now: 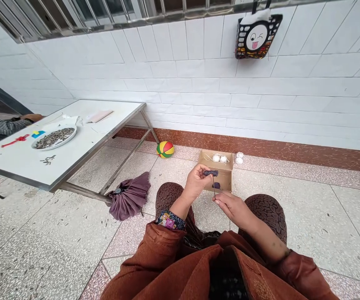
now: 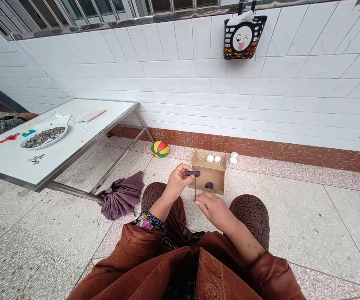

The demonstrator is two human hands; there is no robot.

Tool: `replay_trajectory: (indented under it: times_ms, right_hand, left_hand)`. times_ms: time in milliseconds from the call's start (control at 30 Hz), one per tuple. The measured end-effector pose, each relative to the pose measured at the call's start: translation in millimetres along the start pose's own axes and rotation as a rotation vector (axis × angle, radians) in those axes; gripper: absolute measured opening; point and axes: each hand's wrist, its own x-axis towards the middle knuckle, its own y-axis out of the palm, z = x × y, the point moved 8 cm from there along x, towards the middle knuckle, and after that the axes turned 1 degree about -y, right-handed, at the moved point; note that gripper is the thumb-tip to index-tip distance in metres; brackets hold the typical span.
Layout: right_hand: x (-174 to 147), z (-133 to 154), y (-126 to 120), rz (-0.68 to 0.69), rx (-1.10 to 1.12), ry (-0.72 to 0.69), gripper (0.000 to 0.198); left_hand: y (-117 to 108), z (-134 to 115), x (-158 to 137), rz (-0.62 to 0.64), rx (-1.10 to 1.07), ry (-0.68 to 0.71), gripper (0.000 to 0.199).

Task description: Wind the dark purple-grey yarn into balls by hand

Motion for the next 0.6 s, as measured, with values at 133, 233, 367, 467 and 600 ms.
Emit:
replay_trajectory:
  times_ms: [133, 233, 367, 467, 600]
  right_hand:
    - [27.2, 17.7, -53.9, -0.111, -0.09, -0.052, 0.03]
    - [61.1, 4.4, -90.9, -0.261, -0.096, -0.026, 0.029]
    - [95.4, -42.9, -93.2, -0.354, -0.023, 0.055, 0.03]
    - [101.7, -73.4, -60.5, -0.294, 0.028, 0.093, 0.035]
    - [97.1, -79.1, -20.6, -0.126, 0.049, 0.044, 0.035]
  left_hand:
    - [11.2, -0.6, -4.5, 0.134, 0.145, 0.007, 0.023]
    - [26.1, -7.7, -8.7, 0.272, 0.114, 0.024, 0.025]
    - [28.7, -14.2, 4.7, 0.276, -0.051, 0.017, 0.034]
    - [15.7, -12.9, 35.5, 0.171, -0.091, 0.046, 0.037]
    - [-3.5, 1.6, 84.2, 0.062, 0.012, 0.063, 0.033]
